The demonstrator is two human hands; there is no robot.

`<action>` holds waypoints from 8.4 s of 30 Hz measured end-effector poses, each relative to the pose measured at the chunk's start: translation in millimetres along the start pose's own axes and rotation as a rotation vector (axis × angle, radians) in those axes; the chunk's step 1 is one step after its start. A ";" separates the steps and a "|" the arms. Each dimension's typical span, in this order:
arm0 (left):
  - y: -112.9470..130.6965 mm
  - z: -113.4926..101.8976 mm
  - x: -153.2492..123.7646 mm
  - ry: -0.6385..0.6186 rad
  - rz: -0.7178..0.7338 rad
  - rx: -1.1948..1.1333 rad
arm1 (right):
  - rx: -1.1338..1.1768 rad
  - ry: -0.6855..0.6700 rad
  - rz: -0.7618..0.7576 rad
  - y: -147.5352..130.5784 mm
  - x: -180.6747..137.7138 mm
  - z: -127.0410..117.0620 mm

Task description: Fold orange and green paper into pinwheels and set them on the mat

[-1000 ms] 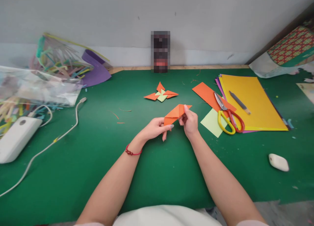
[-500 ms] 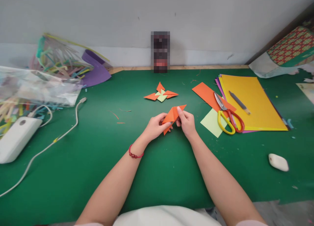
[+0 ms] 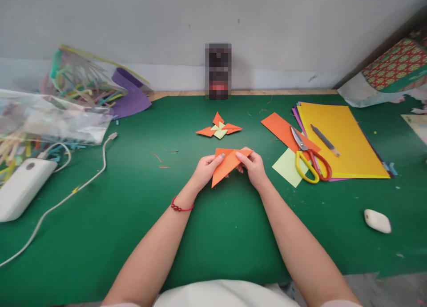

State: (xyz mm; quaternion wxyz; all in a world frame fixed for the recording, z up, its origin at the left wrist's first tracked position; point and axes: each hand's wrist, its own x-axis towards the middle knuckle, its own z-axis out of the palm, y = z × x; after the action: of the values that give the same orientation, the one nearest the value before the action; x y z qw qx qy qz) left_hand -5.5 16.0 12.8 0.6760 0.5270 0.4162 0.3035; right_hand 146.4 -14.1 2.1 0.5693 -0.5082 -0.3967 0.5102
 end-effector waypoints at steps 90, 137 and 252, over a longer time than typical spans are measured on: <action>0.6 -9.7 -1.1 -0.405 -0.114 -0.288 | 0.155 -0.234 0.160 -15.4 0.5 -27.0; -0.8 -6.2 2.3 -0.122 0.094 0.039 | 0.117 -0.358 0.216 -20.7 0.2 -30.7; -12.7 -18.3 -24.5 0.116 0.612 1.133 | -0.894 -0.127 -0.477 0.6 -22.7 -19.5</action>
State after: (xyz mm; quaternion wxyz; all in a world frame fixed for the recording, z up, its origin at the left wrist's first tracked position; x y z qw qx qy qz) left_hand -33.6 0.3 4.7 0.1524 0.8797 0.3789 0.2437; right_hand 161.5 -39.9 -0.3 0.3719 -0.5653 -0.7149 0.1762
